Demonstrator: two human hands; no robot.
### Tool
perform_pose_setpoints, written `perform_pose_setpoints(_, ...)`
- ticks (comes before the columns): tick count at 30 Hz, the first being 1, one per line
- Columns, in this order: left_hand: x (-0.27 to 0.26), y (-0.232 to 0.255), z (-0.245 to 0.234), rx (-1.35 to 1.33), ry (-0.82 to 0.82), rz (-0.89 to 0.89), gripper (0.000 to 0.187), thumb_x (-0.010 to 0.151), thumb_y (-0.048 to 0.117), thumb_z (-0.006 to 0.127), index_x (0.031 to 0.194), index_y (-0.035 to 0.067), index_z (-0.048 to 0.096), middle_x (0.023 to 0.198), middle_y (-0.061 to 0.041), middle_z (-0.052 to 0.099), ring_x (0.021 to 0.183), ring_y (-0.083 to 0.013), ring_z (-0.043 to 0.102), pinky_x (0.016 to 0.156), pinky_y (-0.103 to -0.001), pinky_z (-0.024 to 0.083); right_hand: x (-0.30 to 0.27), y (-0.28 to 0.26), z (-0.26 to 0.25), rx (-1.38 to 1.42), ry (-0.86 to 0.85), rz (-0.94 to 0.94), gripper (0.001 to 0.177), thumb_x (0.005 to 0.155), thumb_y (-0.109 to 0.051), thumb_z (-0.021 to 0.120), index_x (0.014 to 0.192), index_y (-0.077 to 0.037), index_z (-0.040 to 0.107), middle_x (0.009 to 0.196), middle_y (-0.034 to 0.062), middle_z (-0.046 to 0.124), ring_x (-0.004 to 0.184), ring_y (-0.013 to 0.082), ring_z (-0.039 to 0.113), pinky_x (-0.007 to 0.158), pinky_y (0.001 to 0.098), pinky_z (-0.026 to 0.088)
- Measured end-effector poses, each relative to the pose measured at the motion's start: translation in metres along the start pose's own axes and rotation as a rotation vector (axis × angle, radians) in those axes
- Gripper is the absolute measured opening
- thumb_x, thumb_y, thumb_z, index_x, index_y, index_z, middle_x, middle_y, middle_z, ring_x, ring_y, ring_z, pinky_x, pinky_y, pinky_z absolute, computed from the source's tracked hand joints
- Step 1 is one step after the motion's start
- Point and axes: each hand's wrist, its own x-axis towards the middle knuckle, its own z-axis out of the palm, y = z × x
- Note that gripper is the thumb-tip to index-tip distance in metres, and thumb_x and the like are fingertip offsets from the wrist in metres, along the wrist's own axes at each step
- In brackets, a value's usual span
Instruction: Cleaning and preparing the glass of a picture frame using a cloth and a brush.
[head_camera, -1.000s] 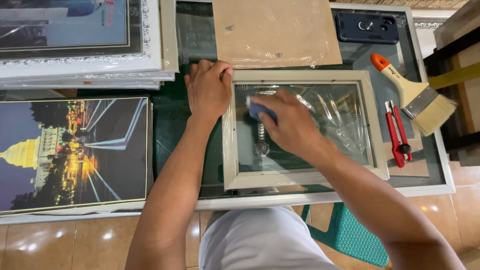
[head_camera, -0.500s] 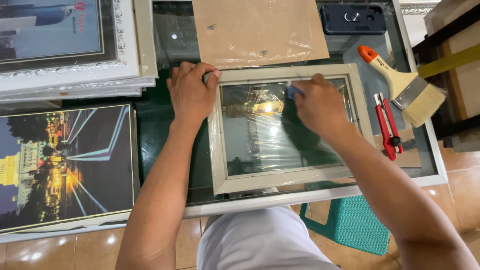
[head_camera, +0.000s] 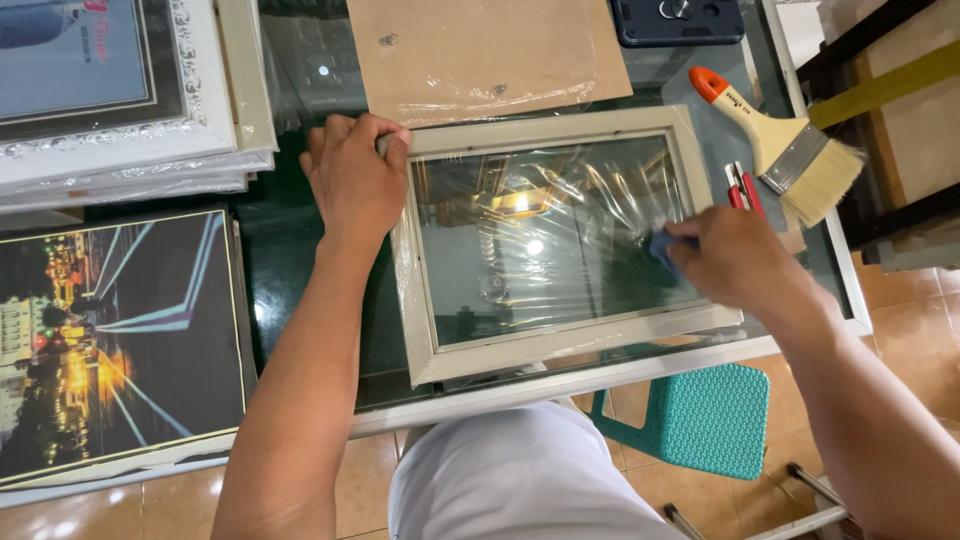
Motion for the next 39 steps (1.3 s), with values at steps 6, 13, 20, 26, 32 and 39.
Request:
perform_pose_setpoints(6,0.001,0.005,-0.006,0.021,-0.039,-0.031,0.014,0.101,0.036,0.067,0.104,0.024,0.073,0.108,-0.007,0.059,0.110,-0.0356,0.048,0.088,-0.053,0.038,0.002,0.078,0.032,0.002,0.160,-0.306,0.042,0.090,-0.021,0.072,0.131,-0.026,0.074,0.121,0.0045,0.077,0.100,0.0234,0.074,0.088,0.0356,0.054)
perform_pose_setpoints(13,-0.003,0.005,0.001,0.044,0.019,-0.075,0.016,0.097,0.044,0.067,0.099,0.028,0.068,0.105,-0.001,0.057,0.113,-0.0265,0.054,0.097,-0.045,0.038,0.030,0.028,0.105,-0.069,0.360,-0.049,0.042,0.093,-0.044,0.069,0.129,-0.023,0.070,0.113,0.0124,0.075,0.111,0.0373,0.072,0.095,0.0522,0.058)
perform_pose_setpoints(20,0.001,0.007,-0.005,0.029,-0.026,-0.107,0.017,0.098,0.046,0.064,0.101,0.029,0.068,0.107,0.000,0.057,0.116,-0.0268,0.052,0.100,-0.046,0.037,-0.017,-0.108,0.148,0.221,0.398,-0.890,0.019,0.091,-0.015,0.066,0.105,-0.004,0.073,0.089,0.0137,0.067,0.081,0.0355,0.073,0.066,0.0387,0.059)
perform_pose_setpoints(26,-0.003,0.003,-0.001,0.020,-0.013,-0.097,0.014,0.097,0.043,0.066,0.100,0.029,0.068,0.105,0.000,0.057,0.115,-0.0254,0.053,0.098,-0.043,0.038,0.045,0.001,0.078,0.328,0.584,-0.601,0.022,0.092,-0.017,0.076,0.111,-0.008,0.077,0.099,0.0178,0.074,0.095,0.0397,0.073,0.080,0.0474,0.058)
perform_pose_setpoints(32,-0.001,0.007,-0.005,0.007,0.002,-0.086,0.015,0.096,0.041,0.067,0.099,0.027,0.069,0.104,-0.001,0.058,0.114,-0.0264,0.054,0.096,-0.043,0.039,0.061,-0.025,0.106,-0.096,0.681,-0.326,0.026,0.090,-0.032,0.072,0.109,-0.014,0.073,0.095,0.0106,0.070,0.088,0.0374,0.075,0.073,0.0483,0.061)
perform_pose_setpoints(39,0.001,0.002,-0.001,0.018,-0.030,-0.086,0.018,0.095,0.048,0.065,0.100,0.031,0.068,0.106,0.001,0.057,0.115,-0.0248,0.052,0.099,-0.041,0.038,0.039,-0.142,0.136,0.376,0.347,-0.886,0.025,0.086,-0.026,0.070,0.105,-0.009,0.074,0.095,0.0141,0.071,0.093,0.0431,0.072,0.082,0.0478,0.060)
